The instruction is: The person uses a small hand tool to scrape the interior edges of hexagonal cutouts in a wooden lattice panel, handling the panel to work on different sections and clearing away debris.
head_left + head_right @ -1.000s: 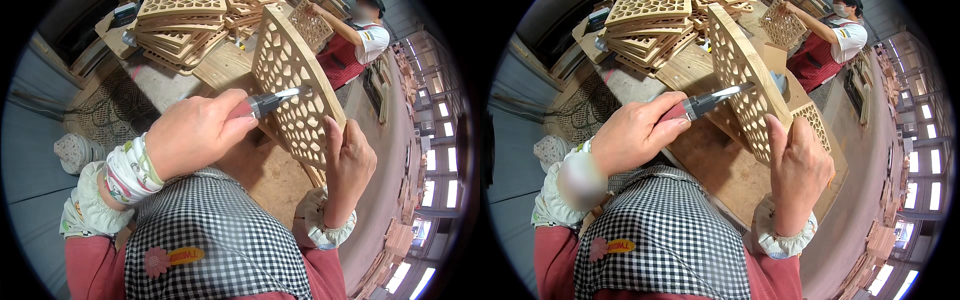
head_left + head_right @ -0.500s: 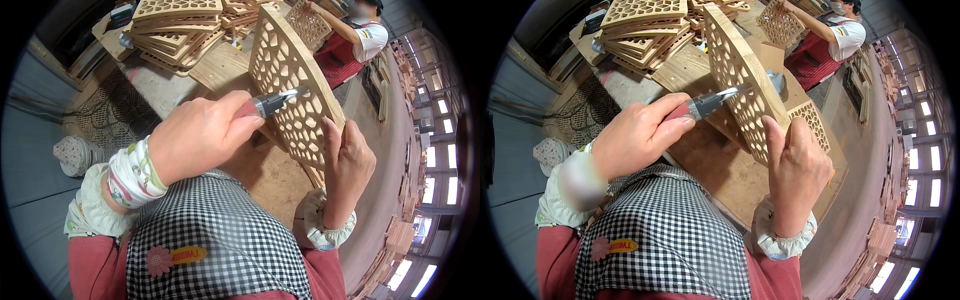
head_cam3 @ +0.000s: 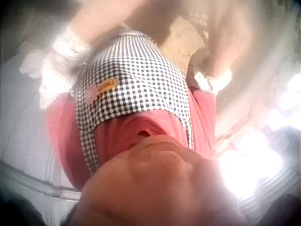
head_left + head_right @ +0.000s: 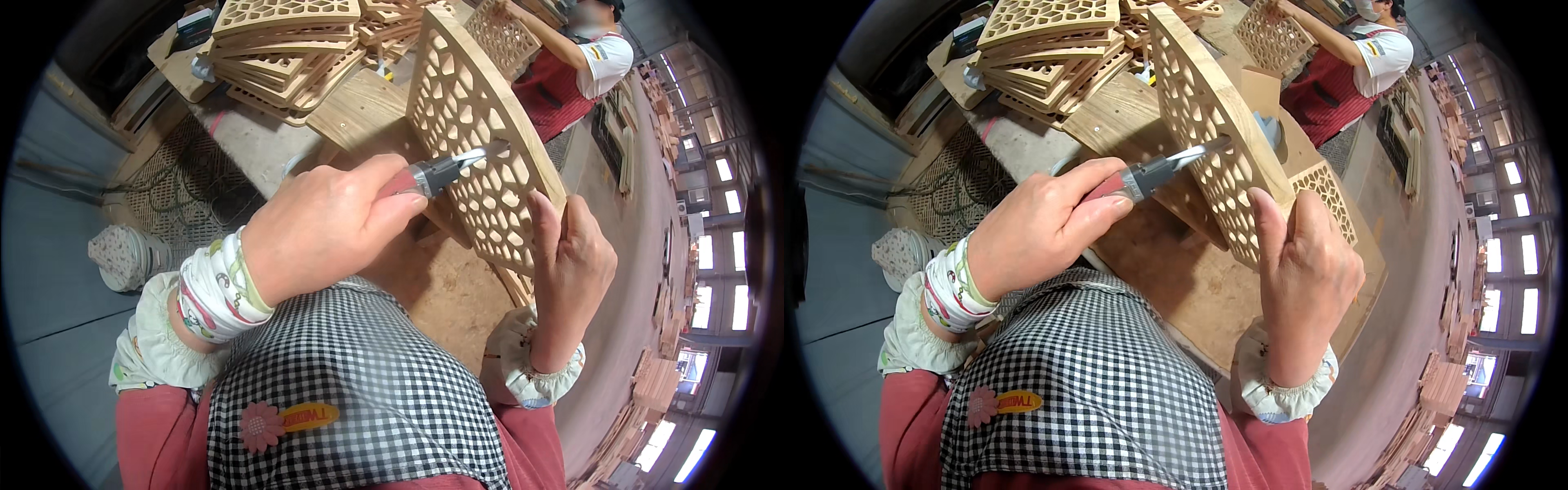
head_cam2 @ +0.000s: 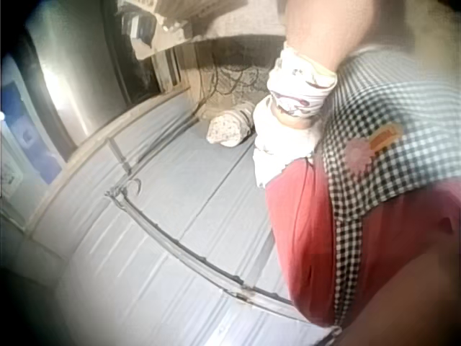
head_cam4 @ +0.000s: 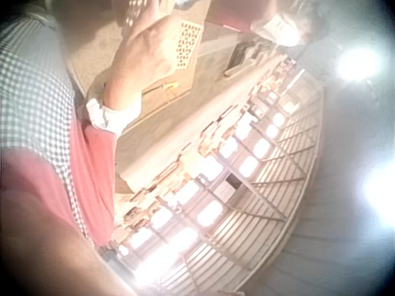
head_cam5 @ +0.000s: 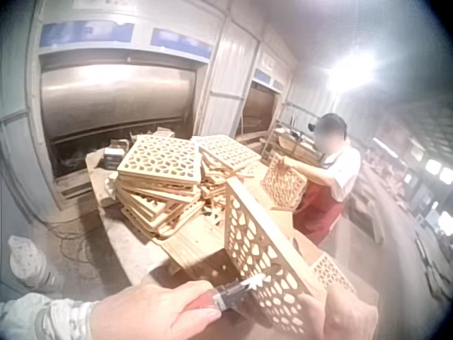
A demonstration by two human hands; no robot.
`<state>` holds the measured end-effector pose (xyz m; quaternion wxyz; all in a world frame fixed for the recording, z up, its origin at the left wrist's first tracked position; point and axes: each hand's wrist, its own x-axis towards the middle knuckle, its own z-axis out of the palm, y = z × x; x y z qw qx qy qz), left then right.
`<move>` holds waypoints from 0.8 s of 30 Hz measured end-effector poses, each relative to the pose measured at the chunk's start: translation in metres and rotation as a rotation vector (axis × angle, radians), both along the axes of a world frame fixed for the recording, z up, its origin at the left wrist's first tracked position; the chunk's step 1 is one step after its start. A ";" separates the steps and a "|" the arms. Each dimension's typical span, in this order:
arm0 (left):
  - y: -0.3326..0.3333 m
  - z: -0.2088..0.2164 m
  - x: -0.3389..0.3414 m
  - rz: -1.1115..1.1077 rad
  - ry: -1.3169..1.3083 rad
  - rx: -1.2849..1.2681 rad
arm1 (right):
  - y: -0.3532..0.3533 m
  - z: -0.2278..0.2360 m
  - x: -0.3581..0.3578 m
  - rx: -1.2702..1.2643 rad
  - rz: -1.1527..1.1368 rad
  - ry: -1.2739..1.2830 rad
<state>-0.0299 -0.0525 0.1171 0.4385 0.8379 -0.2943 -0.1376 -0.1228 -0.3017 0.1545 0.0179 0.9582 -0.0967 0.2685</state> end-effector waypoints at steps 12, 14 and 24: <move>0.000 -0.008 -0.002 0.005 0.048 -0.067 | 0.004 0.000 0.000 -0.010 -0.002 -0.014; 0.000 -0.010 -0.001 -0.038 0.114 -0.077 | 0.004 0.000 0.000 0.016 -0.008 -0.012; 0.044 -0.079 -0.020 -0.066 0.980 -0.487 | -0.049 -0.107 -0.019 0.906 0.260 -0.666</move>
